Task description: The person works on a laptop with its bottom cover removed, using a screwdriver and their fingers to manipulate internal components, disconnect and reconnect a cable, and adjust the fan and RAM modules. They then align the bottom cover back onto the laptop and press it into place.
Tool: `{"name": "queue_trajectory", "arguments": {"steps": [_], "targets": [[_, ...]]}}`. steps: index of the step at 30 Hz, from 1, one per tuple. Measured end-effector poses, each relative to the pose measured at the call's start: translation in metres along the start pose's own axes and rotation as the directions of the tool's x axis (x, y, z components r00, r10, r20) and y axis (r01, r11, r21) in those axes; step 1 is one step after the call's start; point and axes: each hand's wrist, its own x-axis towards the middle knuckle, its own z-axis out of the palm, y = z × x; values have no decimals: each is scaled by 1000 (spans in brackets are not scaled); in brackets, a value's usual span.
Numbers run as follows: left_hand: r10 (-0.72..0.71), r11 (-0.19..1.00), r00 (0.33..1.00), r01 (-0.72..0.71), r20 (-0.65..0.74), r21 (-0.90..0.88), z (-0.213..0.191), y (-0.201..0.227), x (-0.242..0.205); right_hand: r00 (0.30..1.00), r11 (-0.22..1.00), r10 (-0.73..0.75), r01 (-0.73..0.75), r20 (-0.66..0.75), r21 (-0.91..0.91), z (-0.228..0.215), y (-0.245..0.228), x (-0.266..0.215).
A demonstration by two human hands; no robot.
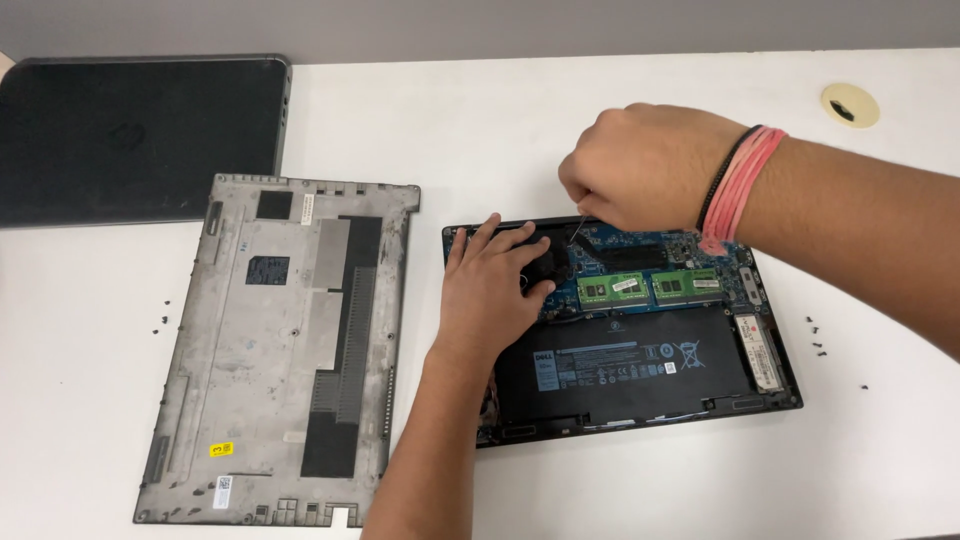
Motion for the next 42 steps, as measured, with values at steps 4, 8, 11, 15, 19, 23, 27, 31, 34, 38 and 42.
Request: {"name": "queue_trajectory", "arguments": {"steps": [4,8,11,15,19,23,27,31,34,38,42], "targets": [[0,1000,1000,-1,-17,-23,-1,0,-1,960,942,271,-279,70,185,4,7,9],[-21,1000,1000,21,8,-16,-1,-1,-1,935,905,341,-353,93,238,10,12,16],[14,1000,1000,-15,-13,-12,1,-1,-2,931,907,335,-360,142,219,4,9,9],[-16,1000,1000,16,9,-6,-3,1,1,986,983,138,-148,96,109,17,21,8],[-1,1000,1000,1,-12,-9,1,-1,0,996,1000,7,-6,90,-8,-1,11,-7],[-25,1000,1000,25,17,1,0,0,-1,977,949,-215,205,-15,-239,19,27,-6],[-13,1000,1000,13,11,-5,-3,2,3,961,915,-269,235,-61,-329,11,26,-9],[-18,1000,1000,18,21,1,-2,1,1,987,954,-157,144,-31,-263,4,11,-12],[-18,1000,1000,18,23,4,-2,1,1,987,941,-138,104,-83,-322,0,4,-12],[-10,1000,1000,10,16,18,-2,1,-3,984,972,176,-174,-4,-157,9,2,-1],[9,1000,1000,-8,-9,9,-3,1,-1,911,903,406,-412,72,124,27,26,7]]}}
